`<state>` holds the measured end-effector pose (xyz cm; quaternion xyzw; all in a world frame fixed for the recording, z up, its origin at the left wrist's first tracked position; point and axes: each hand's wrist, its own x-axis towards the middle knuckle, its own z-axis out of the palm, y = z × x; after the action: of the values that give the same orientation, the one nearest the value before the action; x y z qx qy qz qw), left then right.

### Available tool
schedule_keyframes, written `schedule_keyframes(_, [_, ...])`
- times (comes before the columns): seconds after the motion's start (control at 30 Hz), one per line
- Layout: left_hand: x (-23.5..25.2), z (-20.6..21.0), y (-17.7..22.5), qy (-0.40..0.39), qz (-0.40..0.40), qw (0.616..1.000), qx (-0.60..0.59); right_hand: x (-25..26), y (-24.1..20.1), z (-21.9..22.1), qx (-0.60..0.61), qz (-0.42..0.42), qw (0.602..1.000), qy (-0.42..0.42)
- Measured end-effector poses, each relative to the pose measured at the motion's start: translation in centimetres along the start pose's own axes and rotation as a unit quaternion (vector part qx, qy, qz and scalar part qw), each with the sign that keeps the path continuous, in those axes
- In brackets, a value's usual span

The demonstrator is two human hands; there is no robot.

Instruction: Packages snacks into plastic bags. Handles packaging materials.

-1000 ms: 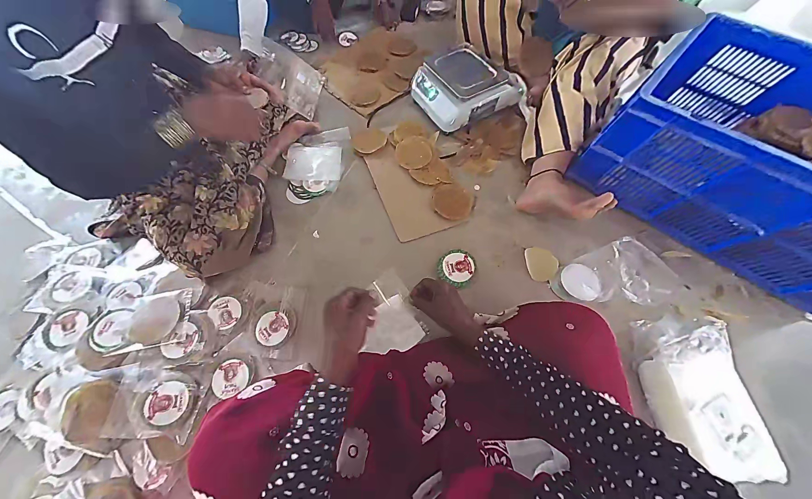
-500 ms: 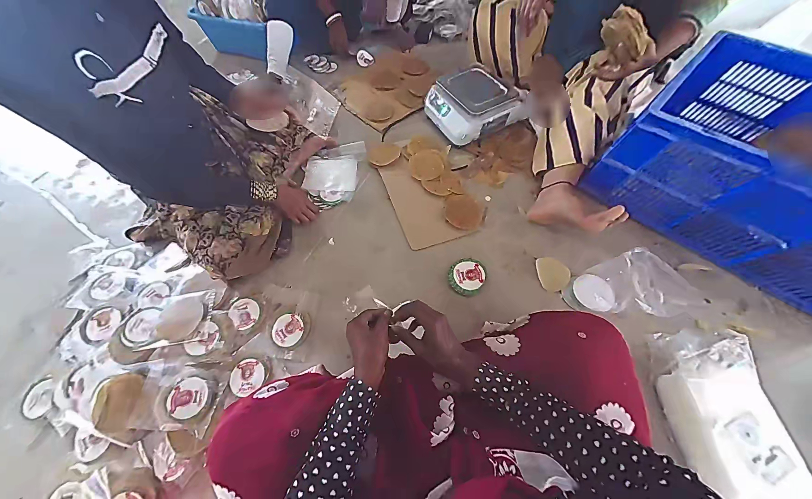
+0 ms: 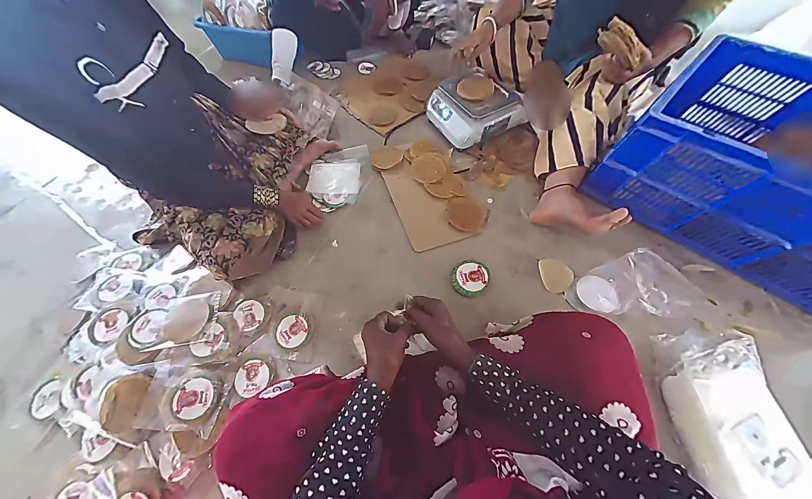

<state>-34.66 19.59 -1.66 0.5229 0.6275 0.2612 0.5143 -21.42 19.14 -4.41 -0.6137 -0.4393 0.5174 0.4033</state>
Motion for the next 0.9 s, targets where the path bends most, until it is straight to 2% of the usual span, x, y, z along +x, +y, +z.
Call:
schedule_keyframes(0.17, [0.0, -0.5, 0.4, 0.066, 0.094, 0.979, 0.170, 0.8, 0.4, -1.4, -0.117, 0.025, 0.993, -0.004])
schedule_keyframes(0.27, [-0.1, -0.1, 0.5, 0.078, 0.141, 0.965, 0.205, -1.2, -1.5, -0.9, -0.226, -0.110, 0.966, 0.061])
schedule_keyframes(0.33, [-0.2, 0.0, 0.4, 0.083, 0.171, 0.963, 0.192, -3.5, -3.2, 0.4, -0.223, -0.234, 0.941, 0.098])
schedule_keyframes(0.37, [-0.3, -0.1, 0.3, 0.086, 0.180, 0.963, 0.179, -4.5, -3.8, 1.1, -0.202, -0.254, 0.941, 0.097])
schedule_keyframes(0.43, [-0.2, -0.2, 0.3, 0.092, 0.183, 0.964, 0.170, -5.9, -4.8, 2.0, -0.154, -0.205, 0.964, 0.067])
schedule_keyframes(0.53, [-0.5, -0.2, 0.7, 0.110, 0.187, 0.959, 0.182, -5.8, -5.4, 1.8, -0.019, -0.052, 0.998, 0.015])
schedule_keyframes(0.67, [-1.8, 0.4, 1.4, 0.144, 0.237, 0.949, 0.152, -5.5, -7.2, 2.1, 0.154, 0.088, 0.983, -0.042])
schedule_keyframes(0.7, [-2.5, 0.7, 1.6, 0.141, 0.261, 0.943, 0.153, -5.1, -7.2, 2.0, 0.179, 0.088, 0.979, -0.041])
schedule_keyframes(0.77, [-3.8, 1.3, 1.4, 0.140, 0.356, 0.912, 0.147, -3.6, -6.3, 1.4, 0.209, 0.035, 0.977, -0.033])
schedule_keyframes(0.83, [-4.4, 1.5, 0.9, 0.120, 0.438, 0.886, 0.092, -1.6, -4.5, 0.6, 0.225, -0.003, 0.974, -0.035])
schedule_keyframes(0.9, [-4.3, 0.9, 0.7, 0.092, 0.433, 0.897, 0.003, -1.0, -4.6, -0.3, 0.201, -0.006, 0.979, -0.043])
